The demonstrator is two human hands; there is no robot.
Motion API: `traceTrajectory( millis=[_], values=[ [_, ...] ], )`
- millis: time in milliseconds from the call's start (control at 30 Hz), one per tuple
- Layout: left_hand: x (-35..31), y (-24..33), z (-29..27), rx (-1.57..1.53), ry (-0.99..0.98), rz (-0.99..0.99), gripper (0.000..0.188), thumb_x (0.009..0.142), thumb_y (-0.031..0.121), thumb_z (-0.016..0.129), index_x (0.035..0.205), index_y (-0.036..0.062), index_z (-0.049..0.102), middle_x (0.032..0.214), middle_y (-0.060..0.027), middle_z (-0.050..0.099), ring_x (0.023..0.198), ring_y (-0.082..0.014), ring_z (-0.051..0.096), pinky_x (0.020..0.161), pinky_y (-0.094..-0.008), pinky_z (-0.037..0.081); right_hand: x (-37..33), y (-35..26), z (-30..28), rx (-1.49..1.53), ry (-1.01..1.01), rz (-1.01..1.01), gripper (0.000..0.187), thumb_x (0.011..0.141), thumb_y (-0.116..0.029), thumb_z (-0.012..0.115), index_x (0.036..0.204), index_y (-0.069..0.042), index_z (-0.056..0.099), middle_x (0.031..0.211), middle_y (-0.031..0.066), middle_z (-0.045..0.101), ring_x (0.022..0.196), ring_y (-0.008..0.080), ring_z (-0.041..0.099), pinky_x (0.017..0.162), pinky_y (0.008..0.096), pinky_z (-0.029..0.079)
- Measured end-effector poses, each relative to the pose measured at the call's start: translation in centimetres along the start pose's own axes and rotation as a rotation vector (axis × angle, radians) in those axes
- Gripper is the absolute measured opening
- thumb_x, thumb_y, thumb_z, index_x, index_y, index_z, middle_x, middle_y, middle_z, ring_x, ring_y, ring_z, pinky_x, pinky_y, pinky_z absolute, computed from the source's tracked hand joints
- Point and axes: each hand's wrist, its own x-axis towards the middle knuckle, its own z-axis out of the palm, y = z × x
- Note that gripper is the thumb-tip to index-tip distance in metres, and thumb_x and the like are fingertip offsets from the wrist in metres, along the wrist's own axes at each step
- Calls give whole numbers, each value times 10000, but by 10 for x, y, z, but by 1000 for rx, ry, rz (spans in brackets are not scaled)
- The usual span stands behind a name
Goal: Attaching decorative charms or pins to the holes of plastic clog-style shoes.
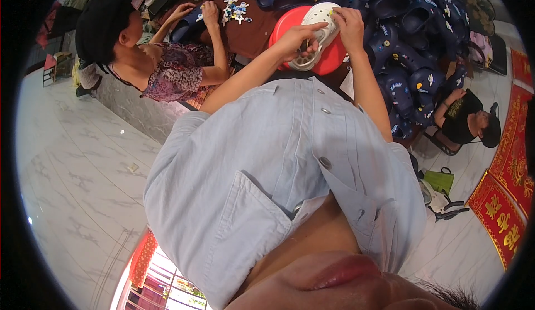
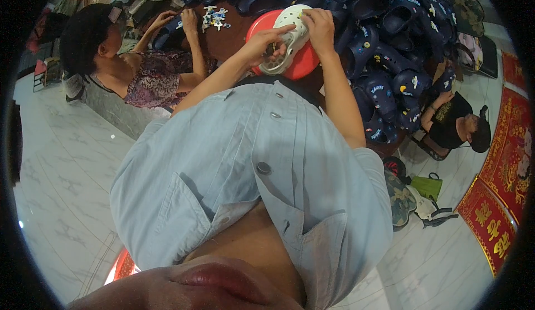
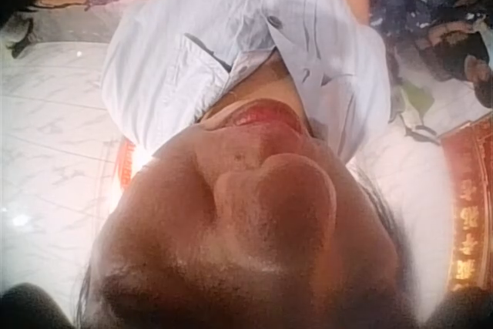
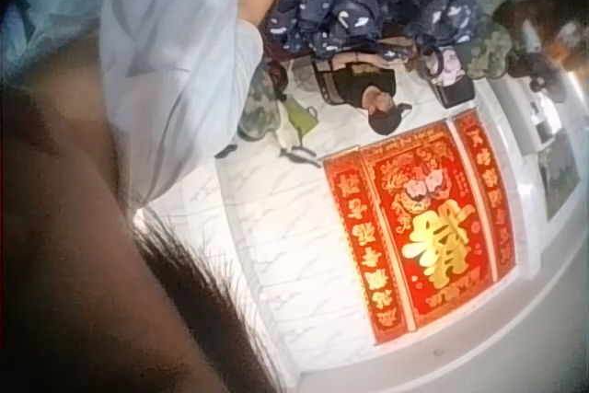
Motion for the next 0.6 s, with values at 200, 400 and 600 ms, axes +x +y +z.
traceTrajectory(
  millis=[200,400,600],
  values=[
    [1,-2,0,10,-13,3,531,878,90,397,1406,97,449,720,-36,557,588,-87,474,507,-214,379,2,3,1,20,-93,-32,150,775,-119,684,901,-45,718,904,105,650,905,286,567,812,368,457],
    [0,-1,2,36,1,-6,575,856,80,380,1430,82,405,710,-43,537,580,-89,456,510,-209,380,5,2,0,-7,-119,-61,137,760,-100,690,886,-49,710,866,90,633,884,286,555,799,373,459],
    [3,-4,1,39,-24,-5,543,870,97,396,1410,125,451,710,-31,547,595,-85,462,513,-218,368,18,-1,-4,-132,-260,-242,122,732,-88,686,846,-45,677,848,79,599,885,280,538,794,368,471]
  ],
)
